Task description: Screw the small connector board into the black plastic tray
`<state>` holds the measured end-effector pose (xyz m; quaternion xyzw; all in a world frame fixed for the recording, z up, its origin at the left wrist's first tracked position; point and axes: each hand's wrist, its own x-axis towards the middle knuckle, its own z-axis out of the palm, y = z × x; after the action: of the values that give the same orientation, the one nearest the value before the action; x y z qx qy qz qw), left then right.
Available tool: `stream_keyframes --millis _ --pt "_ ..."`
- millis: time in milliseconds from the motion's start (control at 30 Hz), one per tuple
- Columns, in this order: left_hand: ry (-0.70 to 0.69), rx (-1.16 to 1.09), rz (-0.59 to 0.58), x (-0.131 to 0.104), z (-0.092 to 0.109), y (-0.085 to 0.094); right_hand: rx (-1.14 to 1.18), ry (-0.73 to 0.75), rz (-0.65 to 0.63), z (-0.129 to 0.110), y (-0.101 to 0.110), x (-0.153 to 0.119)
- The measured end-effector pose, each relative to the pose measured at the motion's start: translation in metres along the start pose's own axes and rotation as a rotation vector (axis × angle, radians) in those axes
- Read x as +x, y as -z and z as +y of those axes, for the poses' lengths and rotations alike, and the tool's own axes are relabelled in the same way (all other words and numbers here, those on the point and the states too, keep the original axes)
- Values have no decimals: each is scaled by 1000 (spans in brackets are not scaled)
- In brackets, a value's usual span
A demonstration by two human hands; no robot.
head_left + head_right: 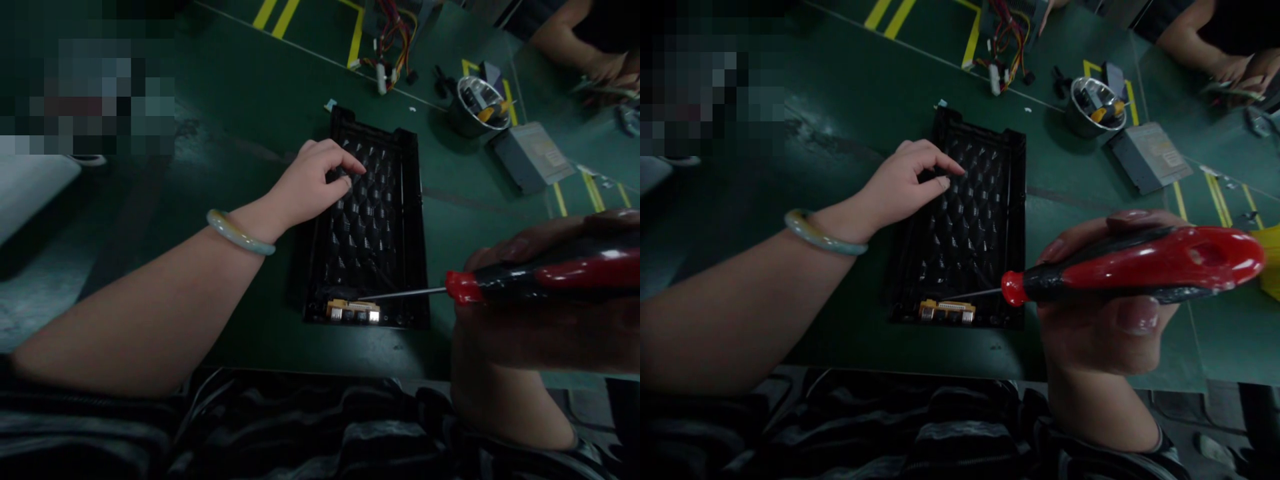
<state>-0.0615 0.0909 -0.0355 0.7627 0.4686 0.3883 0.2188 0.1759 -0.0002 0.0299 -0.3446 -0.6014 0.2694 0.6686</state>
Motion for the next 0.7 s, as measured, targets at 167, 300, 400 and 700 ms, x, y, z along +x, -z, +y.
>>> stream_keyframes --millis 167,300,400,700 --pt "-13 1 14 0 -2 -1 93 93 -31 6 -18 -9" --pt "-14 6 7 -1 -1 0 142 77 -49 8 -21 -13" --pt "-9 6 5 -1 0 0 124 72 -44 8 -20 -13" --pt "-1 -5 1 0 0 0 68 89 -6 7 -23 -15"
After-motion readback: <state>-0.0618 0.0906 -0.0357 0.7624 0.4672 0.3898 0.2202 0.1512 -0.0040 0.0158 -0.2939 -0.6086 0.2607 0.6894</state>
